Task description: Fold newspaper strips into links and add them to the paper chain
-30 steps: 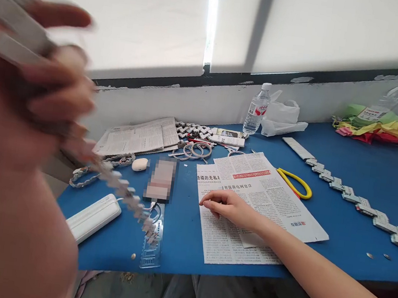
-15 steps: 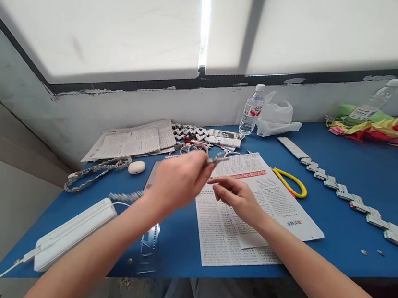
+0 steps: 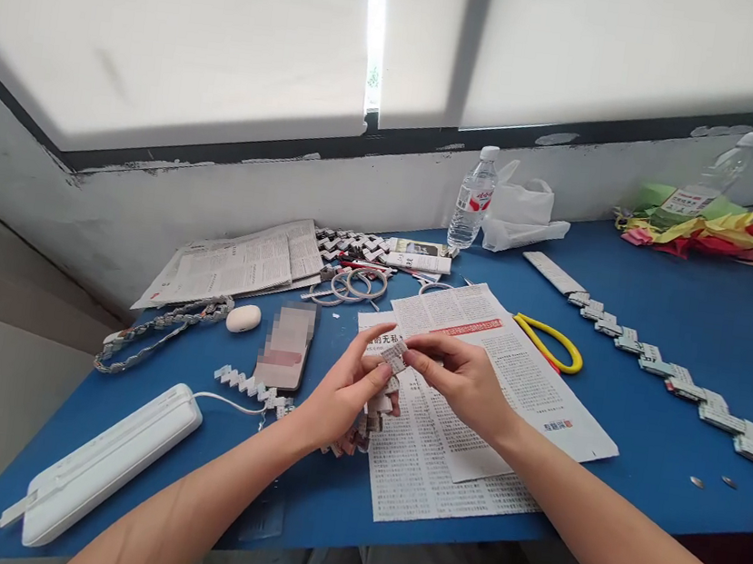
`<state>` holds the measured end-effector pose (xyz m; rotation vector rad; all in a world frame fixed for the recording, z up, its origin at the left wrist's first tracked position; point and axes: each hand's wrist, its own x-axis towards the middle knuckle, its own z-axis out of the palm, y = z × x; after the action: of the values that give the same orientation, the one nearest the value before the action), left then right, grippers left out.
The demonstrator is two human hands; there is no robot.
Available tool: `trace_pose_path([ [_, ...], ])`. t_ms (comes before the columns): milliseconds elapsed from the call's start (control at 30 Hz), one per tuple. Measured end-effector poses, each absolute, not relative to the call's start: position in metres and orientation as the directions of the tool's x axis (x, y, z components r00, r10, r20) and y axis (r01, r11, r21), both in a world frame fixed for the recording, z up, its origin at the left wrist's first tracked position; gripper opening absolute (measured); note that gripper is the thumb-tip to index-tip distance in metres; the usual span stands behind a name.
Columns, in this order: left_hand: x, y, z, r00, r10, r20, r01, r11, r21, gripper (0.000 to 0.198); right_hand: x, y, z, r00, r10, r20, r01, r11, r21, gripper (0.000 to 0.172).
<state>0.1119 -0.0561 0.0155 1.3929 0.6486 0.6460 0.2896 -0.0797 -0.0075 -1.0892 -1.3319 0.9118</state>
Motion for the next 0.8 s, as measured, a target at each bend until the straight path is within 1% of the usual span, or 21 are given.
trace_pose_path([
  [67,0.113,-0.057,0.012,0.707,0.703,-0.084,-0.091,0.208,0.974,0.057,0.288,-0.08,-0.008,0.061,0.962,0.265,0.096,0.259,-0.961,0.022],
  [133,0.114,-0.057,0.011,0.724,0.677,-0.132,-0.138,0.33,0.934,0.058,0.286,-0.081,-0.008,0.058,0.967,0.25,0.095,0.244,-0.965,0.022],
  [233,0.115,-0.058,0.011,0.722,0.666,-0.189,-0.18,0.445,0.877,0.057,0.285,-0.081,-0.008,0.061,0.972,0.225,0.083,0.22,-0.972,0.021],
  [333,0.116,-0.058,0.011,0.719,0.66,-0.218,-0.172,0.473,0.864,0.058,0.284,-0.082,-0.008,0.071,0.974,0.215,0.088,0.208,-0.974,0.021],
  [467,0.115,-0.057,0.007,0.716,0.67,-0.199,-0.16,0.434,0.886,0.06,0.284,-0.082,-0.008,0.083,0.972,0.219,0.087,0.211,-0.974,0.021],
  [567,0.115,-0.057,0.002,0.709,0.689,-0.154,-0.113,0.326,0.939,0.059,0.283,-0.083,-0.009,0.094,0.972,0.214,0.086,0.207,-0.975,0.021],
  [633,0.114,-0.059,0.002,0.685,0.72,-0.113,-0.023,0.176,0.984,0.055,0.282,-0.084,-0.011,0.097,0.973,0.211,0.073,0.205,-0.976,0.02],
  [667,0.114,-0.06,0.003,0.663,0.745,-0.07,0.029,0.067,0.997,0.051,0.282,-0.085,-0.011,0.101,0.97,0.223,0.073,0.216,-0.974,0.02],
  [733,0.113,-0.062,0.005,0.605,0.792,0.081,0.115,-0.188,0.975,0.042,0.282,-0.087,-0.011,0.119,0.951,0.284,0.108,0.272,-0.956,0.018],
  [800,0.112,-0.064,0.008,0.534,0.799,0.277,0.138,-0.406,0.903,0.036,0.281,-0.089,-0.01,0.123,0.911,0.393,0.195,0.366,-0.91,0.015],
])
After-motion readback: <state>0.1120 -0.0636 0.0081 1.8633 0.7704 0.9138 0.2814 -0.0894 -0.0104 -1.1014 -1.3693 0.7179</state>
